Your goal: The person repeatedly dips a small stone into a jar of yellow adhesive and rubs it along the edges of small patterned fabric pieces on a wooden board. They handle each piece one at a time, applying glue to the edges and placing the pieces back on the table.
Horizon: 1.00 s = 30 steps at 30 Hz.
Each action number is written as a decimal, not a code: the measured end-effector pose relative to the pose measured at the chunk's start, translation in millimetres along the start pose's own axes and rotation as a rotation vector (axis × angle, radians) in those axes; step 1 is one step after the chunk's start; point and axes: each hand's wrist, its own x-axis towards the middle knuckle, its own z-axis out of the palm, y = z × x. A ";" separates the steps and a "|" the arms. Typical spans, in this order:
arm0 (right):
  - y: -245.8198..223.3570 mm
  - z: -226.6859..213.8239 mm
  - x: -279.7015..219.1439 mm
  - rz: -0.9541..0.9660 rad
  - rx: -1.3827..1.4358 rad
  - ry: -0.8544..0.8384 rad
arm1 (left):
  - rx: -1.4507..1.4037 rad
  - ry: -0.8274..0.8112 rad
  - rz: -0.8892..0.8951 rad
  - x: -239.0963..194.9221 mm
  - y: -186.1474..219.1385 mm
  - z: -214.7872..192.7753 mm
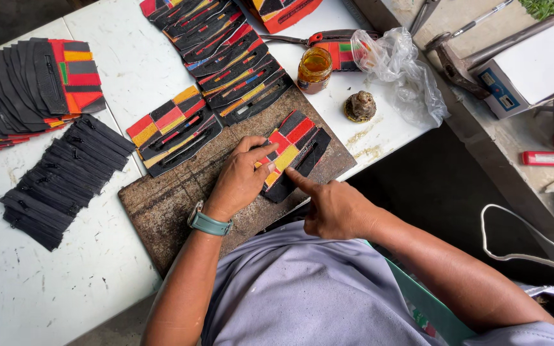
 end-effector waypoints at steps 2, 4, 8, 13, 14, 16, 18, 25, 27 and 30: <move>-4.0 0.7 0.2 0.047 -0.094 -0.014 | 0.004 0.000 0.007 0.1 -1.4 0.5; -6.5 3.5 0.8 0.043 -0.180 -0.017 | 0.015 0.013 0.030 1.0 -2.9 0.6; -6.3 13.3 1.1 -0.033 -0.244 0.017 | 0.016 0.009 0.040 0.8 -4.1 0.9; 1.6 20.9 3.5 -0.150 -0.277 0.165 | 0.021 0.005 0.035 -0.3 -3.0 0.8; 4.2 19.5 5.3 -0.113 -0.270 0.138 | 0.029 0.009 0.048 0.4 -2.6 0.2; 11.6 13.0 10.0 -0.036 -0.256 0.087 | 0.015 -0.002 0.008 0.4 -1.5 -0.2; 23.5 -0.3 17.3 0.001 -0.210 0.149 | 0.009 -0.007 -0.010 0.8 -0.6 0.1; 62.8 -27.2 31.3 0.090 -0.225 0.312 | 0.019 -0.005 -0.015 1.0 -1.8 0.7; 63.9 -23.8 30.9 0.107 -0.370 0.316 | 0.022 -0.013 -0.019 1.2 -1.4 1.1; 61.7 -24.2 30.9 0.112 -0.490 0.317 | 0.027 -0.004 0.000 0.7 -0.2 1.2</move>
